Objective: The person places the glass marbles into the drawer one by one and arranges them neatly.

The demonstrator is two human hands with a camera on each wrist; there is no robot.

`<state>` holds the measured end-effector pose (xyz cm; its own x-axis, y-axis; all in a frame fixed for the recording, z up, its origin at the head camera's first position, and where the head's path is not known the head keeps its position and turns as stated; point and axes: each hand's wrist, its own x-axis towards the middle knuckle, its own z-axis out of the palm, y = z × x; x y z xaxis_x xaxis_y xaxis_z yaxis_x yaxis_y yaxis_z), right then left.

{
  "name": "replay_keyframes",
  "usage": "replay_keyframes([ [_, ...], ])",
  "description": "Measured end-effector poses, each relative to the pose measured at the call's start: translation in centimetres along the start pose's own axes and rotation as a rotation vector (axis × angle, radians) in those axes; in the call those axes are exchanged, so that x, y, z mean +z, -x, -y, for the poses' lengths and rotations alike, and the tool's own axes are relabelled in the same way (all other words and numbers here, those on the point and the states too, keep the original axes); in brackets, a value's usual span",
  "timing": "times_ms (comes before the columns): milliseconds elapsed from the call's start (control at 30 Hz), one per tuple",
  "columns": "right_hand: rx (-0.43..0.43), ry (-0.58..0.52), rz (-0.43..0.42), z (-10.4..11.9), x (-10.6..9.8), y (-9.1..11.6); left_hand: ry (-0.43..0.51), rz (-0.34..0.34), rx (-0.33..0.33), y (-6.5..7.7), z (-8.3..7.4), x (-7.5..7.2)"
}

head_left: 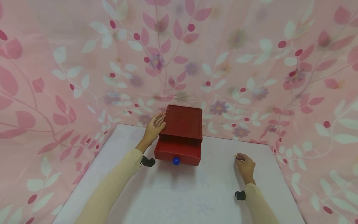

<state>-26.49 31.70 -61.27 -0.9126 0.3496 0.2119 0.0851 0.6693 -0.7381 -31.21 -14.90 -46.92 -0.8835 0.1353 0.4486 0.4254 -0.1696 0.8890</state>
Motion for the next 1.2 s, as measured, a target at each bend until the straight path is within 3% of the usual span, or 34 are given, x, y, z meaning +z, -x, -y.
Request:
replay_keyframes([
  [333,-0.135,-0.121,-0.084,1.9,0.0,-0.7,0.001,0.001,0.002,0.1,-0.1,0.0],
  [1033,-0.225,-0.364,-0.054,6.6,-0.5,-0.8,0.004,-0.009,0.001,0.5,-0.2,0.3],
  [1200,-0.328,-0.418,-0.059,8.8,-1.2,-0.2,-0.003,-0.011,0.003,0.8,-0.3,0.5],
])
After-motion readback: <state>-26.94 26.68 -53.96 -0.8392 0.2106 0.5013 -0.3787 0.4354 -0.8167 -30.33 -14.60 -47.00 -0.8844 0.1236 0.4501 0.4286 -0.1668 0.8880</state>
